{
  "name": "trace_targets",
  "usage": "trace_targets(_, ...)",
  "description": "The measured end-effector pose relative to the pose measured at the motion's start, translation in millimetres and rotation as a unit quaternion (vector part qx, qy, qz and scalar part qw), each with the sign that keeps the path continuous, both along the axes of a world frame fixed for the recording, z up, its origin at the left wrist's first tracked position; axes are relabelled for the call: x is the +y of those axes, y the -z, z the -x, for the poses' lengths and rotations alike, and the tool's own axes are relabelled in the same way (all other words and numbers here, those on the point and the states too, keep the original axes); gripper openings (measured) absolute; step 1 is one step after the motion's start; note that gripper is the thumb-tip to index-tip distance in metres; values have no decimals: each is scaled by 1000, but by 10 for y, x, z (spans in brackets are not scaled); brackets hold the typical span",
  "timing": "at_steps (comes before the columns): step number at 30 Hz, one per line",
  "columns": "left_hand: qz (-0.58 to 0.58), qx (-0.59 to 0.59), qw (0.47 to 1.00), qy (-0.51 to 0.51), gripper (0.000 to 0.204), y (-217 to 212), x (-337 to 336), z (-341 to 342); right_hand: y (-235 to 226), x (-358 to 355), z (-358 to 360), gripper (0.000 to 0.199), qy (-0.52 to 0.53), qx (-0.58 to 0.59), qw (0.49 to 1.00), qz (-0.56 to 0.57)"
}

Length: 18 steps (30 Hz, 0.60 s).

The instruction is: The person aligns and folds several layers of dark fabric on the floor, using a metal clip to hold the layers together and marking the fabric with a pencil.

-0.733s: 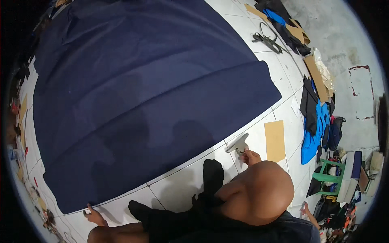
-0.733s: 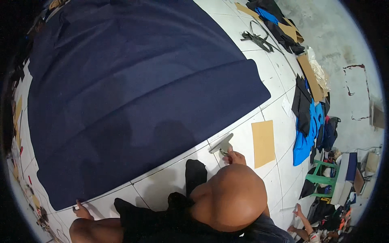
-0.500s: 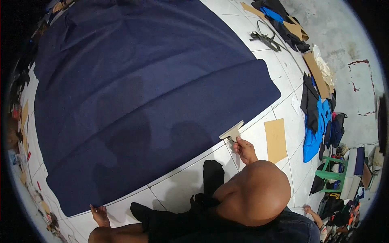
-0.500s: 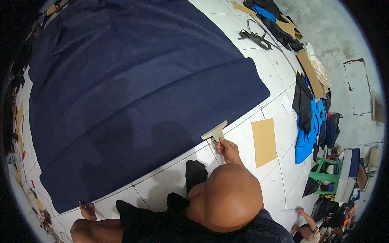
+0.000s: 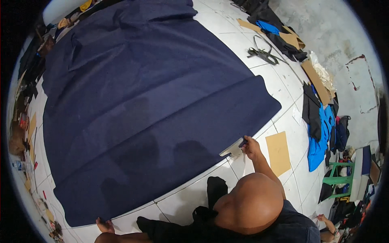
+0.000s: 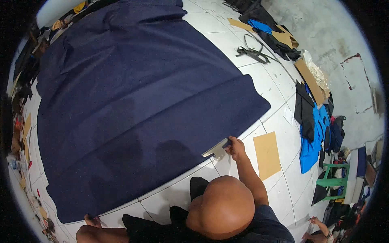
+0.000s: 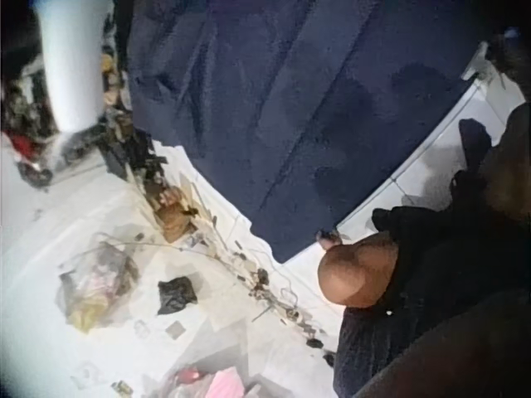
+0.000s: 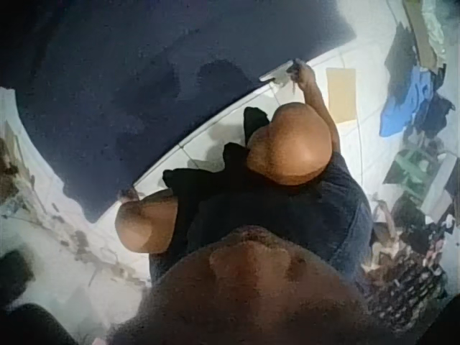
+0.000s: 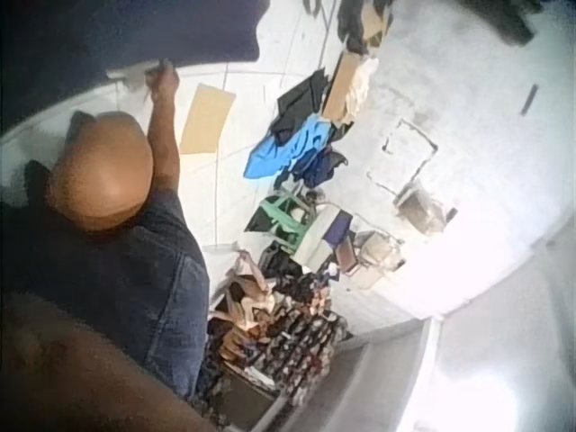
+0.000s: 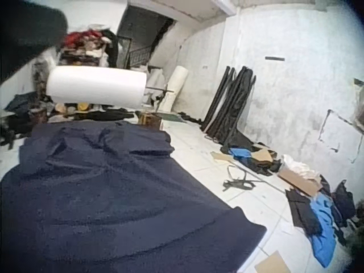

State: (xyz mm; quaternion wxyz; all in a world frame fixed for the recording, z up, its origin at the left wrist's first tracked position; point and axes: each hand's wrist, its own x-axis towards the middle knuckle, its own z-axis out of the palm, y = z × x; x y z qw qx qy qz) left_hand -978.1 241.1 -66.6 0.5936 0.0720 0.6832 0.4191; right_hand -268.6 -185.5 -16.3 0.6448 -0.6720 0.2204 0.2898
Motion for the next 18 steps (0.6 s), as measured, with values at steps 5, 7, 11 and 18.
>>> trace_targets(5, -62, 72, 995, 18, 46, -449, -206, 70, -272, -193, 222, 24, -2, -67, 998, -11)
trace_targets(7, -87, 97, 991, 21, 46, -708, -365, 38, -730, -247, 287, 44, -63, -74, 994, -57)
trace_targets(11, -135, 152, 978, 51, 46, -1489, -453, -116, -1442, -109, 195, 53, -61, -176, 981, 49)
trace_targets(18, -286, 218, 928, 97, 32, -2214, 1053, -694, -1709, 1141, -669, 37, -51, -322, 945, 25)
